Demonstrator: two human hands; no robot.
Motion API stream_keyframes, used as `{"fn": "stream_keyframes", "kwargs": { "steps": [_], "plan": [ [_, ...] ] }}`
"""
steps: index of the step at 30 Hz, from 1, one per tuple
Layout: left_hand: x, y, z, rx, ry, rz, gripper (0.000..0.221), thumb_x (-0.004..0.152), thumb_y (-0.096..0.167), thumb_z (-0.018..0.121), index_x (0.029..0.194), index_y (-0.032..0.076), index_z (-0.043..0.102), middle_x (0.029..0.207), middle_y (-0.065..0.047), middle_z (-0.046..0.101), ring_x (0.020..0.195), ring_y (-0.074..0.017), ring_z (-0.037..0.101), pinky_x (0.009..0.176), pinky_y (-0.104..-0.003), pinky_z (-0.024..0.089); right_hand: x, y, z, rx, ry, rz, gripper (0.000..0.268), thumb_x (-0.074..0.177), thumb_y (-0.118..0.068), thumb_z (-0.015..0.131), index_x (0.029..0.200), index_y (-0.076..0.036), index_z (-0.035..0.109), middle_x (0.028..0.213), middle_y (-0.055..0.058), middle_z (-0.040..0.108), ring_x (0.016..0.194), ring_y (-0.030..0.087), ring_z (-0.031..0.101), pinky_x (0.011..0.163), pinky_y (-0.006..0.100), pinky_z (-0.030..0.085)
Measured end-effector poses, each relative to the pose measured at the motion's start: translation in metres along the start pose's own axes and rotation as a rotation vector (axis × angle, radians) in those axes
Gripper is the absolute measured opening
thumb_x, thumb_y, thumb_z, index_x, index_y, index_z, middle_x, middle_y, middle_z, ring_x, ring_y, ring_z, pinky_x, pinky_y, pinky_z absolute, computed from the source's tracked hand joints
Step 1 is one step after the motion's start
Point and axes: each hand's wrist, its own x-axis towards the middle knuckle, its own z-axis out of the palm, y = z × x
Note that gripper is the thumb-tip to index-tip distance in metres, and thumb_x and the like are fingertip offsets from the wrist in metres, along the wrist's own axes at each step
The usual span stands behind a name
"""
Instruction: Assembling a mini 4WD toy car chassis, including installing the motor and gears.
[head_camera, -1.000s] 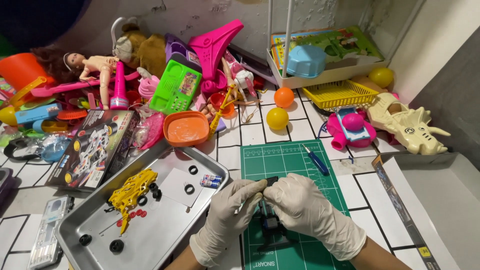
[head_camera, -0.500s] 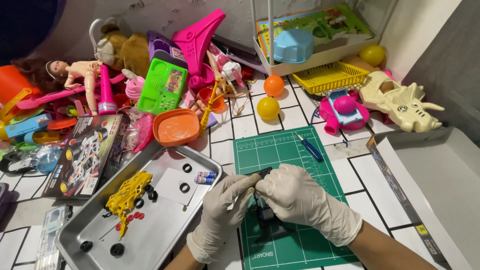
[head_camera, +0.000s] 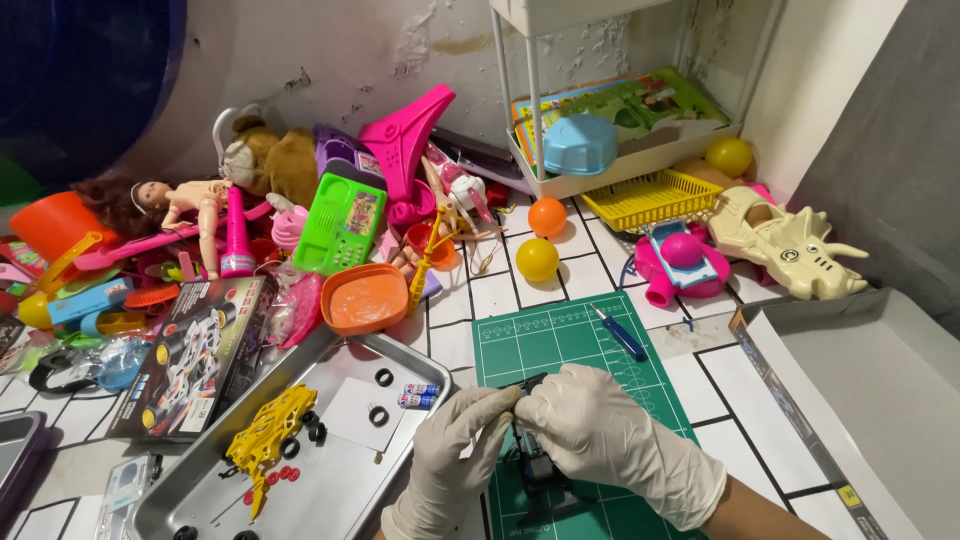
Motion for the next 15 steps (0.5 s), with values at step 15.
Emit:
{"fn": "stream_keyframes", "kwargs": {
  "steps": [15],
  "plan": [
    [0.0039, -0.0013, -0.0025, 0.003, -0.032, 0.05, 0.034, 0.096, 0.0, 0.07, 0.129, 0.002, 0.062, 0.113, -0.017, 0.075, 0.094, -0.0258, 0.077, 0.082, -0.031, 0.066, 0.0013, 0.0007, -0.0043, 0.001, -0.035, -0.007, 0.003, 0.088, -0.008, 0.061, 0.09, -0.009, 0.062, 0.068, 0.005, 0.057, 0.055, 0.025, 0.053, 0.053, 0.038, 0.043]
  ]
}}
